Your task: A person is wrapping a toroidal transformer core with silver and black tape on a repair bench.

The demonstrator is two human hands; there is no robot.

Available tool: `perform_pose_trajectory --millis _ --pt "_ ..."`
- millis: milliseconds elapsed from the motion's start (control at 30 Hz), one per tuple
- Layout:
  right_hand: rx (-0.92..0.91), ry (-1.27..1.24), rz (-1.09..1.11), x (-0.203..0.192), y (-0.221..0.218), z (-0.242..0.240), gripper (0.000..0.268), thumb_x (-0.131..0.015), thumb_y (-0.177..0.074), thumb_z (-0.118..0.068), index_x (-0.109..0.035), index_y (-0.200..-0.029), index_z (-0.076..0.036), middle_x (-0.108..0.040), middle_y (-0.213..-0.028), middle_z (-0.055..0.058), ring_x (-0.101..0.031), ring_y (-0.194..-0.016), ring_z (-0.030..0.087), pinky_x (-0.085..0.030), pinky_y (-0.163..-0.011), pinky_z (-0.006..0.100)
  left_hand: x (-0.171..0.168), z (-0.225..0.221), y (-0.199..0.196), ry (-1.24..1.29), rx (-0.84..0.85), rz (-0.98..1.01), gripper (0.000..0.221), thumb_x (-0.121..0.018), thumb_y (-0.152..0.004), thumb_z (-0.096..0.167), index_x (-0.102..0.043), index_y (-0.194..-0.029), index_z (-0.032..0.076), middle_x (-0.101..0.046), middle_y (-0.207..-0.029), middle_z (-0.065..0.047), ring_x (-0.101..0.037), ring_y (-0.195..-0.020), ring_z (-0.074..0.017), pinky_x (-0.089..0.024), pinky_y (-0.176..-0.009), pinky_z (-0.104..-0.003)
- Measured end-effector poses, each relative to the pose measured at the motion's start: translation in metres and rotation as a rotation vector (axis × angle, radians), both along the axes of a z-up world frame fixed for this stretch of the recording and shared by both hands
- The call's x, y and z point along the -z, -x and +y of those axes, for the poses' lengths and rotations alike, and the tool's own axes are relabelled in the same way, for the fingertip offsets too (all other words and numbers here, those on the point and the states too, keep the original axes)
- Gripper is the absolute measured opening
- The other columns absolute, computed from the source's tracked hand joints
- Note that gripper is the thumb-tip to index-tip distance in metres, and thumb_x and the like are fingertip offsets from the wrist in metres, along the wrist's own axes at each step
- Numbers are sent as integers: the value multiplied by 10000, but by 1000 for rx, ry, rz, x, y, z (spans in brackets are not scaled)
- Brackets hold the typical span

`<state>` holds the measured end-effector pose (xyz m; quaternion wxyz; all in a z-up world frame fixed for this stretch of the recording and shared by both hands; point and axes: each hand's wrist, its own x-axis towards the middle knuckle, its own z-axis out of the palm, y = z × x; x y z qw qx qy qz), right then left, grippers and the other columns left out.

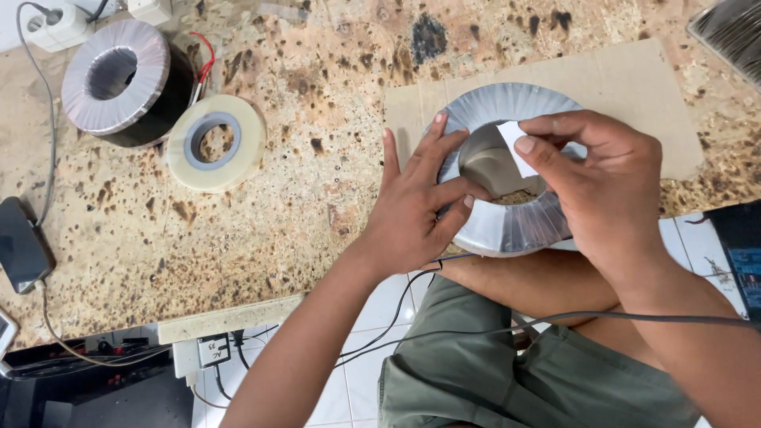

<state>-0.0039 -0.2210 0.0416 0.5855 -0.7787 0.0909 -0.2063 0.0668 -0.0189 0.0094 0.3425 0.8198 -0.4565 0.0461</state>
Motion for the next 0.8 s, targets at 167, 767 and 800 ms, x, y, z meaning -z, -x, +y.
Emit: perform_pose_trajectory --millis 167,767,800 --pt "-98 65 205 -22 -9 -8 559 -803 -888 -43 -431 -1305 -29 -707 -873 116 -635 -822 138 -513 -754 268 -12 1 -19 -129 181 89 273 -509 -1007 240 -766 -1097 218 -330 -1597 -160 -98 -1569 -394 54 -1210 -771" --pt "-270 -148 995 -25 -56 -5 248 -731 -921 78 -700 -1149 -15 -706 -817 188 -478 -579 246 -330 -469 356 -22 -2 -59 -207 462 86 214 -589 -917 267 -758 -874 144 -249 -1611 -260 -53 -1553 -408 98 -1213 -729" --pt "-269 -149 1000 -23 -57 -6 248 -731 -921 78 -700 -1149 -15 -706 -817 188 -478 -579 246 -330 -469 356 -22 -2 -60 -206 463 91 214 -589 -917 267 -758 -874 144 -249 -1611 -260 -53 -1553 -408 98 -1213 -729"
